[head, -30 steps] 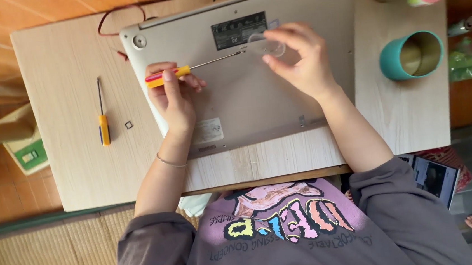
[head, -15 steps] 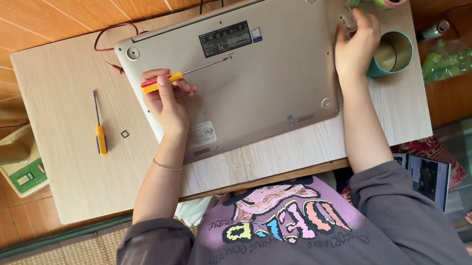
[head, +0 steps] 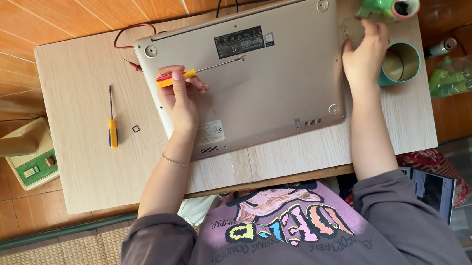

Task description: The recorder is repairing a laptop by removing internal screws, manipulating internal components, and then reassembling the casing using a screwdriver.

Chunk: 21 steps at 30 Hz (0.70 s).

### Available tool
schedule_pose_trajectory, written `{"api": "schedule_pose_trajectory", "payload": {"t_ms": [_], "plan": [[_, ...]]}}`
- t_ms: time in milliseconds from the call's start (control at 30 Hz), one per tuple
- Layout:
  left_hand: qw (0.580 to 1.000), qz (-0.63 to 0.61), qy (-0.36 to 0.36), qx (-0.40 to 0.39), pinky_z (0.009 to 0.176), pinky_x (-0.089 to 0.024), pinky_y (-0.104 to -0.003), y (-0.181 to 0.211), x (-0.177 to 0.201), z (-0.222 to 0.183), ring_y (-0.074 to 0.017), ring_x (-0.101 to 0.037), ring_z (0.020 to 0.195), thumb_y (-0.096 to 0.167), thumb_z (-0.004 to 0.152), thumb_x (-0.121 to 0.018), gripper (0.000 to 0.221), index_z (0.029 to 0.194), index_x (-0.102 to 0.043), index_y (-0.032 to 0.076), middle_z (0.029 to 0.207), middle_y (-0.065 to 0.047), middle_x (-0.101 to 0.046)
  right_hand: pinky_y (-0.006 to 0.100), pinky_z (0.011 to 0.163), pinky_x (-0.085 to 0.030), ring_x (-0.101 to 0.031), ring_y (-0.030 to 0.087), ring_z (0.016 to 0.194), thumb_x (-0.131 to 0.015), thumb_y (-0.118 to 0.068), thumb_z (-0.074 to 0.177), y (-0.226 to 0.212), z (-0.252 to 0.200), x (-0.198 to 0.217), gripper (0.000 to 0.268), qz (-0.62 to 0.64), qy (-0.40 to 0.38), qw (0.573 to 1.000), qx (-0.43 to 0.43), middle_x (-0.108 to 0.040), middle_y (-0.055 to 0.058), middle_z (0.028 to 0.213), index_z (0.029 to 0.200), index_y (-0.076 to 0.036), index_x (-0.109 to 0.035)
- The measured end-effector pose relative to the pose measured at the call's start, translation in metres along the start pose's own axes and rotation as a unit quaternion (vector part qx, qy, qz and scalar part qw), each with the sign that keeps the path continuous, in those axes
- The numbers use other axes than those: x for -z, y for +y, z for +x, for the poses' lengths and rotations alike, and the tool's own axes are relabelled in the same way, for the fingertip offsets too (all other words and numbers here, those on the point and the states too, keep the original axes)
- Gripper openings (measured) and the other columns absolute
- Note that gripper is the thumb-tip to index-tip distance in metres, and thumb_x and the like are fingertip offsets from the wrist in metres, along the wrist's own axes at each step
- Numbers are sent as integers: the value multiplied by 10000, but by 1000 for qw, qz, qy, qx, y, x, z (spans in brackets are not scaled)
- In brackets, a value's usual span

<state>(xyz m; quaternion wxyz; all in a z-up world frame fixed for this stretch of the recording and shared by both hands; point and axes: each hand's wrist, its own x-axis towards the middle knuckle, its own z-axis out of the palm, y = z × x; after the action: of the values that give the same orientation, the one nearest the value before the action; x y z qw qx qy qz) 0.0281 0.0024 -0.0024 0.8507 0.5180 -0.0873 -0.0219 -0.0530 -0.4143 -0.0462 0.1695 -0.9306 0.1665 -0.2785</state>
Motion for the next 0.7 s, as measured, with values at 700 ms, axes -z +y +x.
{"api": "schedule_pose_trajectory", "payload": {"t_ms": [700], "plan": [[999,-22,28,38,668,-573,-362,-20,-63,37,-175,-583,673,289,1111,-538,263,1156,-532,30,786,-77,-574,261,910,-541,-657,114,1051,-732,-225,997,-29,71,-36,379,541,-209,802,-144,-709,52,1165,1281,7,-634]]}}
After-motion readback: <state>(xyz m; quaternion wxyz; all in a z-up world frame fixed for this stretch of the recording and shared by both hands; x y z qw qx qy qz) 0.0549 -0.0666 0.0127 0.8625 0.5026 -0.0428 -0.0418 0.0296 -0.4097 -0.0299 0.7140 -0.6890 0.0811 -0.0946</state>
